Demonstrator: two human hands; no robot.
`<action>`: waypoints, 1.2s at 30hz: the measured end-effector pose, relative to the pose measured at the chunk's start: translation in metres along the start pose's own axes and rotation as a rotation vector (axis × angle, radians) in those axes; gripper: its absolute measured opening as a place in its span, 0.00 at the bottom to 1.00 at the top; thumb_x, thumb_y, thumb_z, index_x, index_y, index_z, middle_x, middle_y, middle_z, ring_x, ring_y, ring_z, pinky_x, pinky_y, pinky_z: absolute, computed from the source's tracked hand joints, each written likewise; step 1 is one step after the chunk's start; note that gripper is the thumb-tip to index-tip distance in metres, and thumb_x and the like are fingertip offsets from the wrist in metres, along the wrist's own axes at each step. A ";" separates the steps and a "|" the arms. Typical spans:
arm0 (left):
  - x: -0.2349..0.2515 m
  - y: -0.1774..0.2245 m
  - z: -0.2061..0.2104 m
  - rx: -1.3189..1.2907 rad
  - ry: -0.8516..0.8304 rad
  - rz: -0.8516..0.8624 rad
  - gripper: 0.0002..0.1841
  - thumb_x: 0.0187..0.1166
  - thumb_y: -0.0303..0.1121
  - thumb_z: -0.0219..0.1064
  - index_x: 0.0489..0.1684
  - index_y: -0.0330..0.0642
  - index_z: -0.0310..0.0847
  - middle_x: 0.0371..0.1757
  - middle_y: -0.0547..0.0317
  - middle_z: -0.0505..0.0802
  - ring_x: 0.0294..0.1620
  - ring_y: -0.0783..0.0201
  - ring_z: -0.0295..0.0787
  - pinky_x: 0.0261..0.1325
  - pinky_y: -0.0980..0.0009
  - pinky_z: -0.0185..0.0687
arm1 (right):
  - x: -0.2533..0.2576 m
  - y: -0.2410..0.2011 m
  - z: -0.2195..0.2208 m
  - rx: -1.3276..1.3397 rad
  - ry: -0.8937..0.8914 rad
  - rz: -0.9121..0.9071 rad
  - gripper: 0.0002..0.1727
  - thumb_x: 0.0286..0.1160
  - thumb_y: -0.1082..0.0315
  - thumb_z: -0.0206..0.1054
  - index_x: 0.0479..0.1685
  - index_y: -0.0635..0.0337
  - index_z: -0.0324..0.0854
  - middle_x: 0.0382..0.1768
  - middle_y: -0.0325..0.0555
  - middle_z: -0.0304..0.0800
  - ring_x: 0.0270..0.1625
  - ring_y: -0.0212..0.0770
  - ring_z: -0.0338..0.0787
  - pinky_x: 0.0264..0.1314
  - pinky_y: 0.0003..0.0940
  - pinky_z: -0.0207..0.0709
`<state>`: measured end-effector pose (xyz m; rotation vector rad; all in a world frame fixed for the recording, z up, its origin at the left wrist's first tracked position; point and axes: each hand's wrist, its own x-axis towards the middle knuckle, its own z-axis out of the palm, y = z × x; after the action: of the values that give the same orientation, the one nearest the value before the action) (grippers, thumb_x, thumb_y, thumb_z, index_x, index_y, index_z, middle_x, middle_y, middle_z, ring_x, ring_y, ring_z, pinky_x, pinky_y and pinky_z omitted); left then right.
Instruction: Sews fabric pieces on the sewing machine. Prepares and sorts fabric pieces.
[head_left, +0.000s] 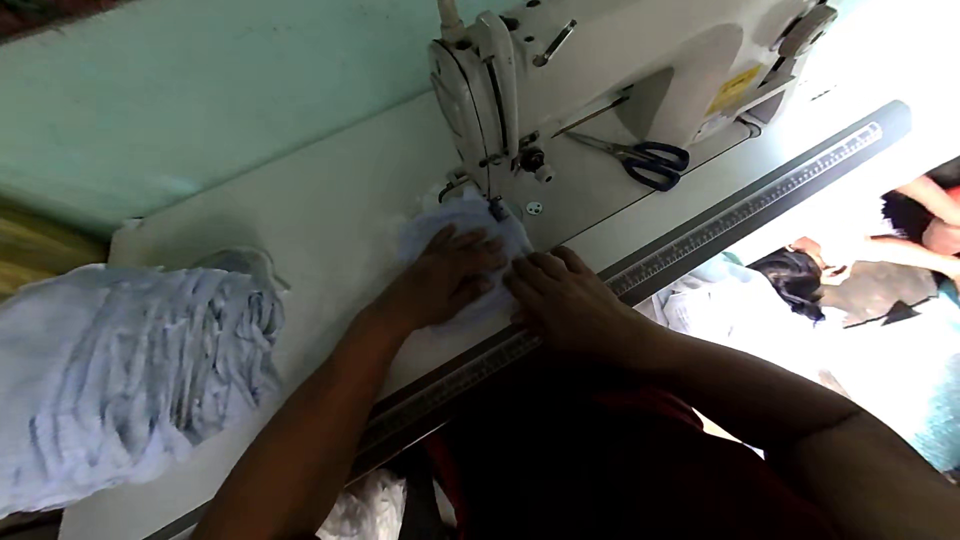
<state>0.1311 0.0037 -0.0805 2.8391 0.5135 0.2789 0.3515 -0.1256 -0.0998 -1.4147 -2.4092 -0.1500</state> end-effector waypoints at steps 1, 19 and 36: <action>0.000 -0.001 0.000 0.008 0.009 0.003 0.24 0.89 0.50 0.51 0.71 0.49 0.85 0.82 0.62 0.81 0.90 0.54 0.66 0.93 0.42 0.45 | 0.001 0.001 0.001 -0.005 0.005 -0.001 0.27 0.88 0.48 0.53 0.66 0.59 0.85 0.68 0.58 0.87 0.73 0.58 0.85 0.75 0.63 0.72; 0.025 0.035 0.008 0.067 0.058 -0.468 0.26 0.91 0.47 0.55 0.83 0.47 0.73 0.86 0.52 0.76 0.91 0.41 0.60 0.87 0.26 0.43 | 0.030 0.054 -0.001 0.057 -0.081 0.024 0.24 0.86 0.52 0.60 0.69 0.60 0.83 0.72 0.55 0.85 0.75 0.61 0.82 0.79 0.67 0.67; 0.039 0.044 -0.005 0.208 -0.016 -0.507 0.29 0.93 0.50 0.48 0.83 0.39 0.73 0.85 0.40 0.75 0.90 0.36 0.60 0.88 0.26 0.33 | 0.041 0.065 0.000 0.135 0.015 0.117 0.21 0.86 0.59 0.61 0.68 0.63 0.83 0.68 0.61 0.85 0.76 0.65 0.78 0.77 0.63 0.69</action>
<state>0.1797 -0.0211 -0.0579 2.7701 1.2894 0.1094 0.3898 -0.0594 -0.0915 -1.4818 -2.2708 0.0303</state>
